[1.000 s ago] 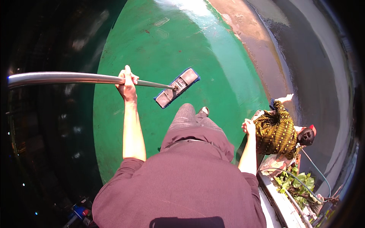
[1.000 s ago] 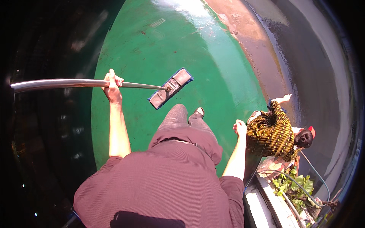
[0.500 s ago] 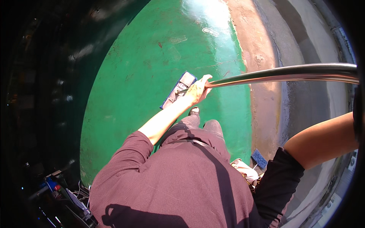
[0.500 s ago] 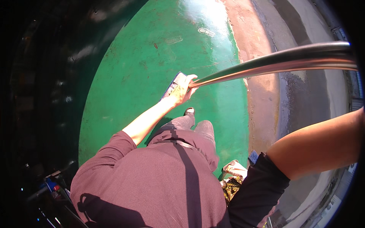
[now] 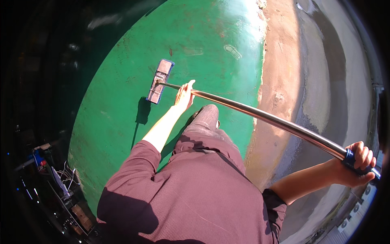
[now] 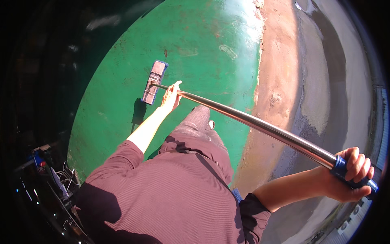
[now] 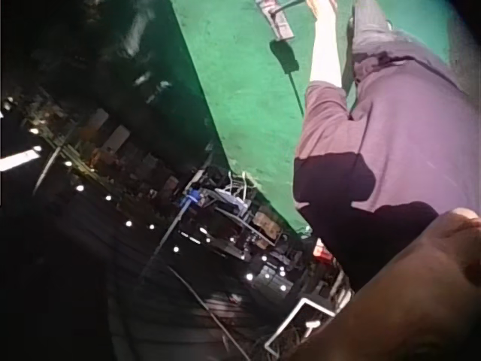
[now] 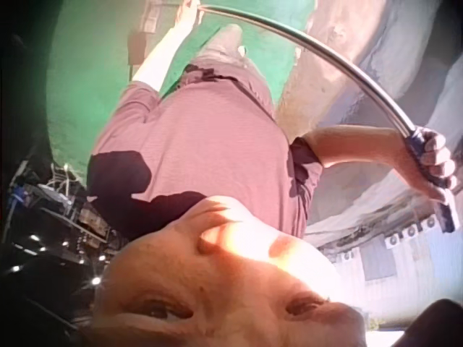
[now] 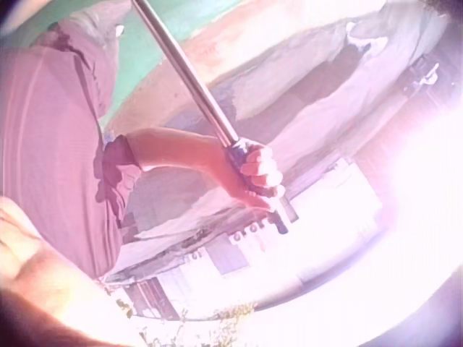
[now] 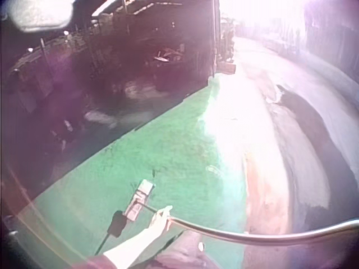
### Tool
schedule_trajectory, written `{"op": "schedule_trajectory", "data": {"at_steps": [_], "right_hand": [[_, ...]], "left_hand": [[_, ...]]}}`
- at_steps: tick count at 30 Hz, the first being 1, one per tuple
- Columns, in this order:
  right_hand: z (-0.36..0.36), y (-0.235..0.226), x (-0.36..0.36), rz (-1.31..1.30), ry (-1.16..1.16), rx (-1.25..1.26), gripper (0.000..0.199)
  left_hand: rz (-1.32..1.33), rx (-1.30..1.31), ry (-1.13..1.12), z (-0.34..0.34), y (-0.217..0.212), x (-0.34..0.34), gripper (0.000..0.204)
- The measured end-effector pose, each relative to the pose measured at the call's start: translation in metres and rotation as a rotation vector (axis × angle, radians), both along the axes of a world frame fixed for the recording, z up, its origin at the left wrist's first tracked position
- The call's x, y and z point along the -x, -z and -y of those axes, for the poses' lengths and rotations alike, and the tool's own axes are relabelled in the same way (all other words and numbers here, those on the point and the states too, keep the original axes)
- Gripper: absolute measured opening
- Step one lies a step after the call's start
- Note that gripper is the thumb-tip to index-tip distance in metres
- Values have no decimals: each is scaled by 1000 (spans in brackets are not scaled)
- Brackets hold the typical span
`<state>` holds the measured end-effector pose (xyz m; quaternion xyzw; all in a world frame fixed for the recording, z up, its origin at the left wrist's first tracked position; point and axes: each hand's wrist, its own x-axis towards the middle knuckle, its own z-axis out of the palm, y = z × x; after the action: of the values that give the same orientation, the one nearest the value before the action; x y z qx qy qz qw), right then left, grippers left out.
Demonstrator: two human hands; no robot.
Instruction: The person mops a green-painted outdoor floor with a flat mop, then uses a red scoop to pour water from a white bucket onto the floor and washes their feet.
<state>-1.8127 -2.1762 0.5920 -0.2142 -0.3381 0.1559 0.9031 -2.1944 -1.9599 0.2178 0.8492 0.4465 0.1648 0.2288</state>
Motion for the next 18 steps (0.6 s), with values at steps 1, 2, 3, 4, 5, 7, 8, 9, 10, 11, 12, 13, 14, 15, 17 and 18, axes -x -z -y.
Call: {"op": "schedule_trajectory", "data": {"at_steps": [1, 2, 3, 4, 5, 7, 8, 9, 10, 11, 12, 13, 14, 15, 17, 18], "right_hand": [[-30, 22, 7, 14, -10, 13, 20], [-62, 48, 4, 46, -97, 69, 17], [-91, 70, 15, 80, -48, 206, 16], [-131, 100, 26, 75, -47, 325, 15], [-154, 119, 25, 18, -157, 385, 15], [-188, 150, 0, 1, -329, 413, 22], [-206, 158, -19, -18, -371, 428, 26], [-213, 159, -40, -46, -356, 424, 26], [-218, 160, -65, -75, -339, 420, 26], [-224, 156, -89, -74, -354, 427, 29], [-229, 150, -116, -78, -373, 433, 31], [-229, 145, -143, -78, -381, 432, 33], [-232, 140, -174, -75, -389, 420, 35], [-228, 126, -199, -73, -322, 416, 36], [-226, 107, -248, -55, -403, 370, 34], [-232, 99, -275, -21, -532, 311, 32]], "left_hand": [[55, -15, -36, -13, -10, -14, 57], [122, -43, -70, -34, -12, -38, 56], [141, -107, -121, -47, -3, -49, 50], [125, -184, -215, -58, 19, -48, 44], [137, -262, -272, -79, 41, -62, 37], [-20, -84, -277, -123, 86, -74, 20], [-86, 8, -281, -149, 102, -89, 12], [-66, -46, -266, -150, 99, -112, 9], [-92, -51, -239, -156, 95, -136, 8], [-91, 6, -259, -163, 85, -164, 8], [-95, 62, -282, -168, 80, -193, 8], [-77, 55, -228, -171, 83, -218, 9], [-58, 38, -174, -179, 88, -249, 10], [-23, 20, -133, -188, 79, -292, 10], [13, 1, -70, -185, 83, -346, 8], [38, -16, -34, -186, 95, -371, 6]]}}
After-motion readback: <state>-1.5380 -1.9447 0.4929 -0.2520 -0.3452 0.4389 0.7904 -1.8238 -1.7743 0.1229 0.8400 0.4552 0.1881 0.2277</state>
